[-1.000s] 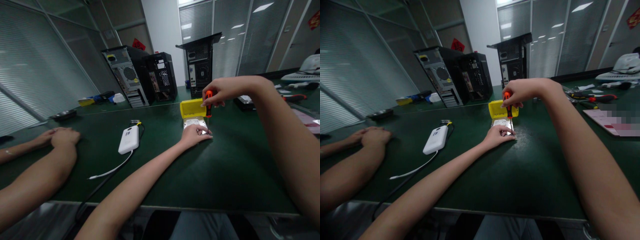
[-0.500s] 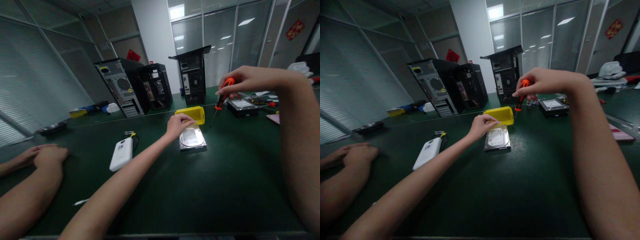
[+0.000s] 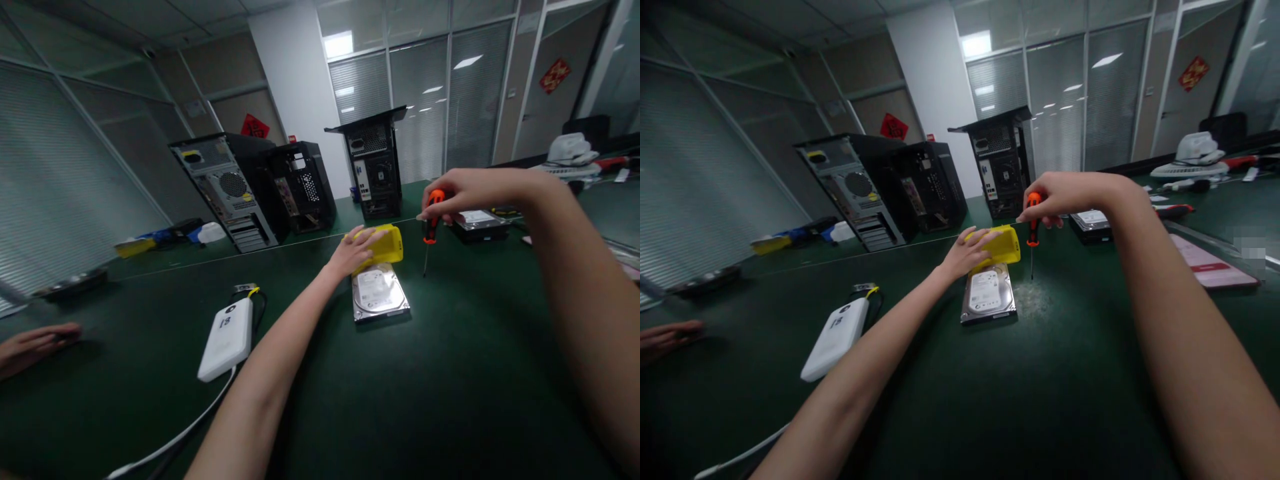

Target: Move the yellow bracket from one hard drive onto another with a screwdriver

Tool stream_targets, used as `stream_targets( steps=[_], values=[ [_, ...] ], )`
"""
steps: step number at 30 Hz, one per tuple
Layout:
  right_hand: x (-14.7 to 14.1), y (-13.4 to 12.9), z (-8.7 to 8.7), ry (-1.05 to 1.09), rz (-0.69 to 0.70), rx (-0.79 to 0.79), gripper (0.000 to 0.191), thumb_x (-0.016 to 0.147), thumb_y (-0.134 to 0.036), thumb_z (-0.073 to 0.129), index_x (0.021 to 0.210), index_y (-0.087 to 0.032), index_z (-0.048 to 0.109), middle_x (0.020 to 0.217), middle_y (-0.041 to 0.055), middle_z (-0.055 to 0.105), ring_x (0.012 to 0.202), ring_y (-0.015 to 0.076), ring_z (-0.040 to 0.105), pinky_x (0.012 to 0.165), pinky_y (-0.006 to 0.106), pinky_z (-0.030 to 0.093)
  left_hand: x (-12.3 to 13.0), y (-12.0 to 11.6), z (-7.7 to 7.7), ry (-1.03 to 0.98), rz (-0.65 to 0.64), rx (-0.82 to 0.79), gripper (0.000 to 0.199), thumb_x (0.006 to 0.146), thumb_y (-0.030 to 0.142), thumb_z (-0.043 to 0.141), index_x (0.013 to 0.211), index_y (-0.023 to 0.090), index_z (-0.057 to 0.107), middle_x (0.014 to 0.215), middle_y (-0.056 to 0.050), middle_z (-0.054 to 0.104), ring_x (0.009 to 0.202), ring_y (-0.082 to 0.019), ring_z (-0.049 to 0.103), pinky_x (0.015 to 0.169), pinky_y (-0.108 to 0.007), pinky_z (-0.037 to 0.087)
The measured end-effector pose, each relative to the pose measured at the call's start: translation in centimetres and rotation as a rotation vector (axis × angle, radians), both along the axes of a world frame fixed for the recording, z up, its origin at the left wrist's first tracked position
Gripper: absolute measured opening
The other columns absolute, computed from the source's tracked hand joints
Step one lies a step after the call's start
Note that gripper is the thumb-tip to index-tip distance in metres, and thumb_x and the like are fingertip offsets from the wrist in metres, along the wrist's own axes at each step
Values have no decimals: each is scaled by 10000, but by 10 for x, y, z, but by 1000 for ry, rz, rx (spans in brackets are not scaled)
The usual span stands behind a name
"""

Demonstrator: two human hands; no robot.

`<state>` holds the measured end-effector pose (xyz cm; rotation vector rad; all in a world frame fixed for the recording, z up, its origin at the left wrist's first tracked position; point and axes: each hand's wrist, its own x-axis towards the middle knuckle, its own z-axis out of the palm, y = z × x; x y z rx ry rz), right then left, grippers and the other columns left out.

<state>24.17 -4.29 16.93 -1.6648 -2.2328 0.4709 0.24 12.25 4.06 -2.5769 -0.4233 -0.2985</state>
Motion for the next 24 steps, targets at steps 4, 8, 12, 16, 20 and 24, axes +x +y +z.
stream_targets(
  steps=[4,8,12,16,20,24],
  values=[
    [2,2,-1,15,-15,-14,393,725,-554,566,861,-191,637,685,36,638,573,145,568,567,295,449,8,-1,-5,3,-8,-8,379,841,101,452,1121,288,625,1477,54,289,1363,-195,224,1138,-415,73],
    [1,2,0,3,-30,-16,401,712,-557,578,860,-190,640,709,47,649,604,159,583,561,295,449,12,-1,-7,-21,22,18,451,820,78,448,1198,288,578,1480,41,276,1387,-211,170,1138,-454,57],
    [0,3,-1,-17,-31,-23,380,710,-540,587,847,-190,641,691,42,646,603,160,588,557,293,448,12,-3,-6,-22,26,70,449,806,65,442,1188,251,587,1492,29,244,1402,-218,99,1135,-480,32],
    [-3,5,-3,-12,-24,-36,367,701,-540,598,811,-192,634,675,37,642,587,159,585,552,296,452,13,-5,-5,-22,30,64,386,799,71,457,1085,247,649,1497,50,230,1406,-229,74,1136,-481,28],
    [-5,6,-4,-13,-16,-43,336,714,-518,593,788,-193,633,685,39,650,596,160,595,538,285,449,13,-5,-6,-5,92,112,385,779,90,498,1090,258,651,1483,46,270,1406,-242,69,1131,-490,22],
    [-5,6,-3,-13,-12,-45,314,722,-494,594,791,-189,626,690,38,654,587,154,596,538,279,452,12,-4,-6,0,82,122,376,784,80,482,1066,251,662,1495,57,238,1408,-226,59,1135,-460,12]
  ],
)
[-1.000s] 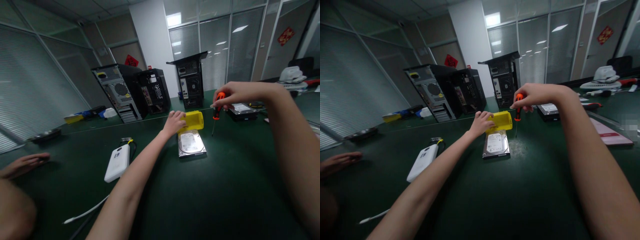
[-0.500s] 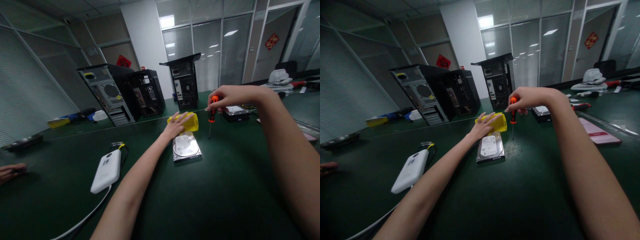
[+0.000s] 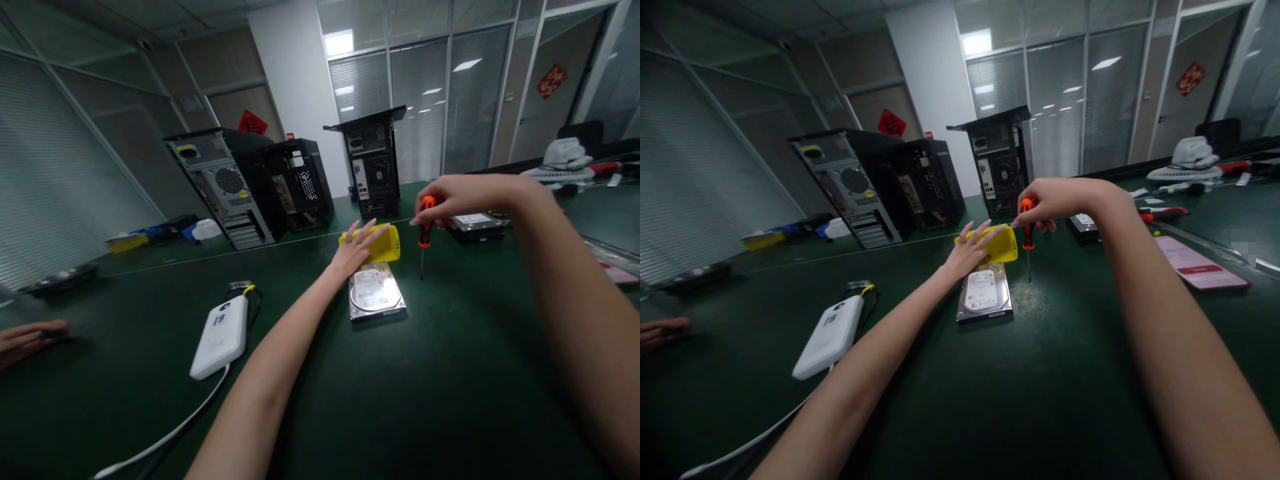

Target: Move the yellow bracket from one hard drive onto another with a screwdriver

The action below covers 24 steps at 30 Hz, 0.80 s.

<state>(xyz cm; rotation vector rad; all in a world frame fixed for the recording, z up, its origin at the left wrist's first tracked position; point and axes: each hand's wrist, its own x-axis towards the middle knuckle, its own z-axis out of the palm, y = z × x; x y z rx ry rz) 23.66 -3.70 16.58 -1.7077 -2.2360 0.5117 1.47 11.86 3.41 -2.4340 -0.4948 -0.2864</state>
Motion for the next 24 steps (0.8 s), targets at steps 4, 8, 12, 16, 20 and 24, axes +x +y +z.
stream_targets(
  steps=[4,8,12,16,20,24],
  values=[
    [0,1,-1,-11,-7,1,334,727,-505,586,797,-181,623,686,40,651,569,149,591,546,285,453,0,0,-1,1,1,-29,387,787,57,450,1054,232,671,1500,54,220,1409,-219,41,1139,-439,11],
    [-1,2,-1,-21,0,-3,366,723,-531,580,813,-179,629,678,38,646,574,152,590,551,289,450,0,0,-2,-17,14,-11,459,779,24,415,1122,233,638,1503,61,202,1411,-202,32,1143,-419,24],
    [-3,2,-1,-30,5,-6,359,719,-518,588,813,-175,631,688,41,650,586,154,597,550,280,442,-2,1,-2,-7,16,-3,485,775,12,391,1138,229,629,1507,78,185,1411,-183,2,1145,-401,9],
    [-3,2,-2,-37,-14,9,360,724,-516,590,798,-166,624,671,39,646,586,154,601,543,274,443,-6,5,-4,11,-4,-29,469,777,27,406,1144,218,626,1507,67,194,1411,-205,6,1144,-413,13],
    [-5,6,-3,-41,-26,9,366,707,-527,613,763,-165,623,628,29,634,557,151,596,524,272,444,-10,7,-9,-7,-4,-49,489,797,25,391,1189,236,592,1509,68,190,1411,-199,35,1150,-407,18],
    [-8,12,-5,-18,-11,7,349,697,-520,637,722,-172,625,603,27,628,522,142,581,499,270,441,-14,3,-7,-77,25,-75,457,850,48,344,1206,231,565,1497,45,237,1403,-177,92,1150,-415,37]
  ],
)
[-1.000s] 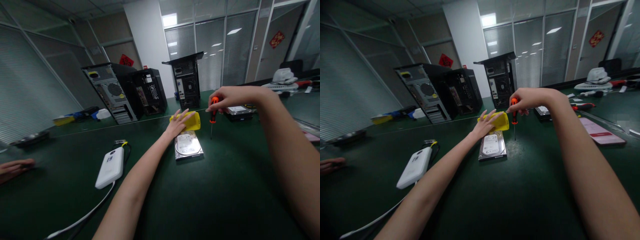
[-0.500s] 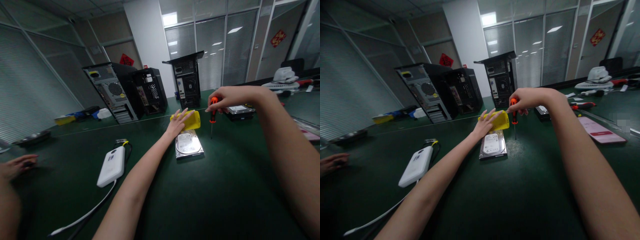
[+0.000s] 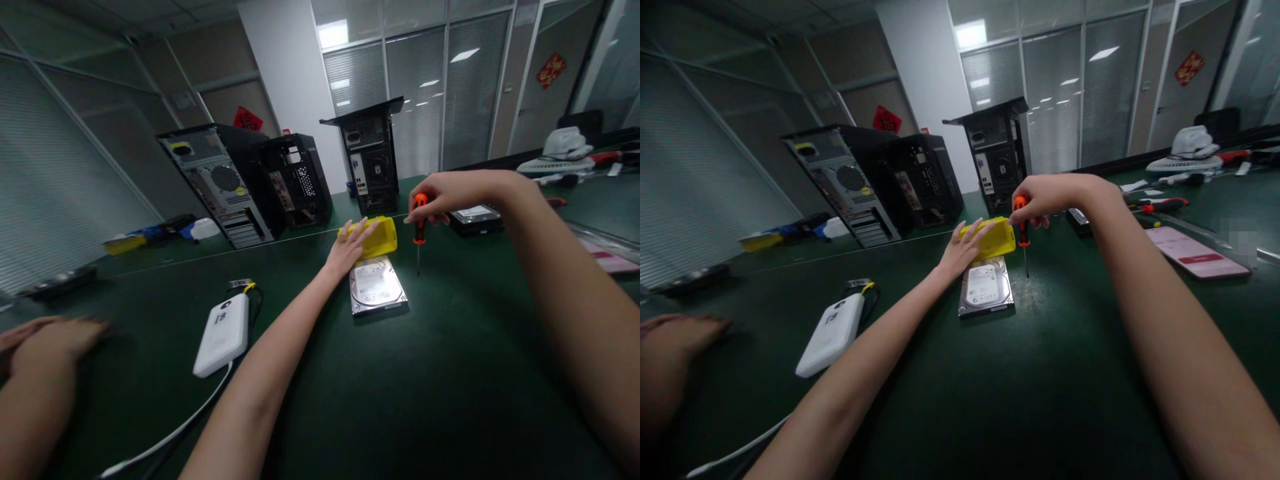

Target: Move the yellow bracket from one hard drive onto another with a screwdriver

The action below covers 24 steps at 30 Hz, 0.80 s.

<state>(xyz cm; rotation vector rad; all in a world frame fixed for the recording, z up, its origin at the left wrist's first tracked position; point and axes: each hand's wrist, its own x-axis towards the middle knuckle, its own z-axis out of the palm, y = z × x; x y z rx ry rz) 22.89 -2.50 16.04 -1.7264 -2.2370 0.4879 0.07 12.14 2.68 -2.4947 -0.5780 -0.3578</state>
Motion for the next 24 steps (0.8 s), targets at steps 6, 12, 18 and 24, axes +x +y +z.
stream_targets(
  steps=[6,12,18,24],
  values=[
    [4,10,-8,188,48,28,291,694,-468,674,751,-185,638,578,17,604,491,127,548,475,266,437,-5,-23,9,-338,94,-88,187,884,219,460,985,222,617,1343,-65,461,1277,-268,321,1056,-517,129],
    [11,27,-28,661,82,168,234,737,-392,660,821,-181,604,547,-30,519,480,78,471,485,227,431,-4,-65,-10,-563,62,-514,179,920,340,418,953,213,540,1029,-25,595,1014,-187,501,886,-377,316],
    [14,23,-69,1007,-147,305,241,727,-393,669,750,-175,567,503,-66,432,439,53,393,512,226,464,-10,-87,-22,-589,21,-708,204,932,331,389,930,199,544,994,-22,603,999,-175,516,883,-340,314],
    [-1,-20,-107,1103,-426,509,284,746,-464,617,813,-191,576,585,-32,527,466,80,473,430,213,388,-11,-92,-16,-532,-20,-709,201,913,344,439,918,202,581,1006,-23,631,1001,-189,529,868,-354,298]
  ],
)
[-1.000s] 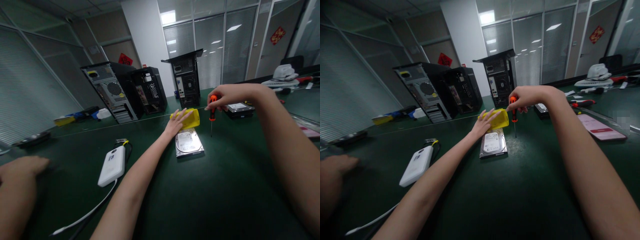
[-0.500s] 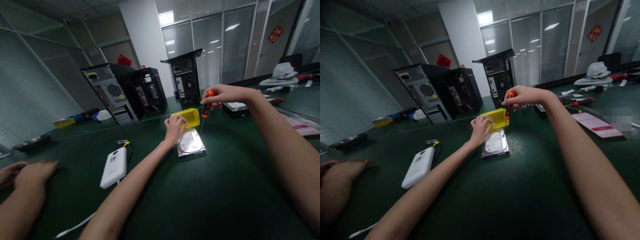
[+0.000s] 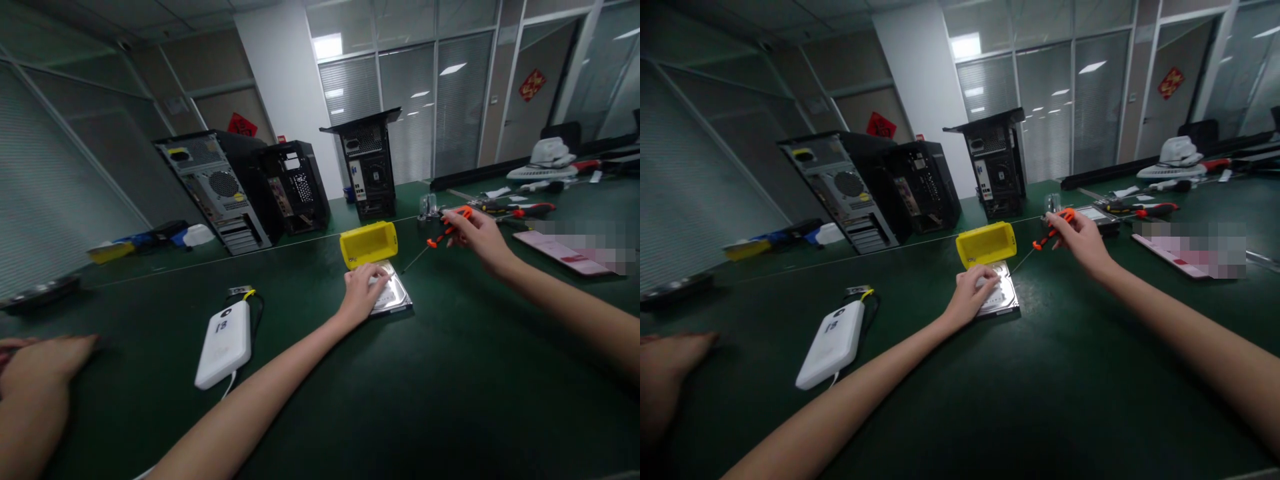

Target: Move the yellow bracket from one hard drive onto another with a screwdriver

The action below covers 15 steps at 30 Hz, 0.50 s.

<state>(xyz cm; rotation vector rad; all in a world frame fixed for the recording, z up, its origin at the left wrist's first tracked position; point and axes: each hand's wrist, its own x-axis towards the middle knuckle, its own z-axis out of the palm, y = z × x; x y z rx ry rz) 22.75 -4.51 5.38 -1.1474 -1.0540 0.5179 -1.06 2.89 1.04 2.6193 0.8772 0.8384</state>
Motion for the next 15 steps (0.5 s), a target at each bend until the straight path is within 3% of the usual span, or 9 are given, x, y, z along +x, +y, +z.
stream_targets(
  steps=[9,15],
  values=[
    [-18,-16,-5,-274,-75,68,280,777,-467,584,829,-192,589,716,4,578,586,119,524,522,259,434,3,-23,9,207,-140,333,205,908,341,454,903,209,611,996,-22,647,963,-188,531,830,-358,277],
    [-23,-18,-15,-410,-50,46,284,787,-454,581,903,-196,607,816,33,620,705,155,565,597,286,444,3,-29,4,183,-142,372,217,921,326,431,916,214,617,990,-13,660,945,-179,547,825,-358,282]
  ],
)
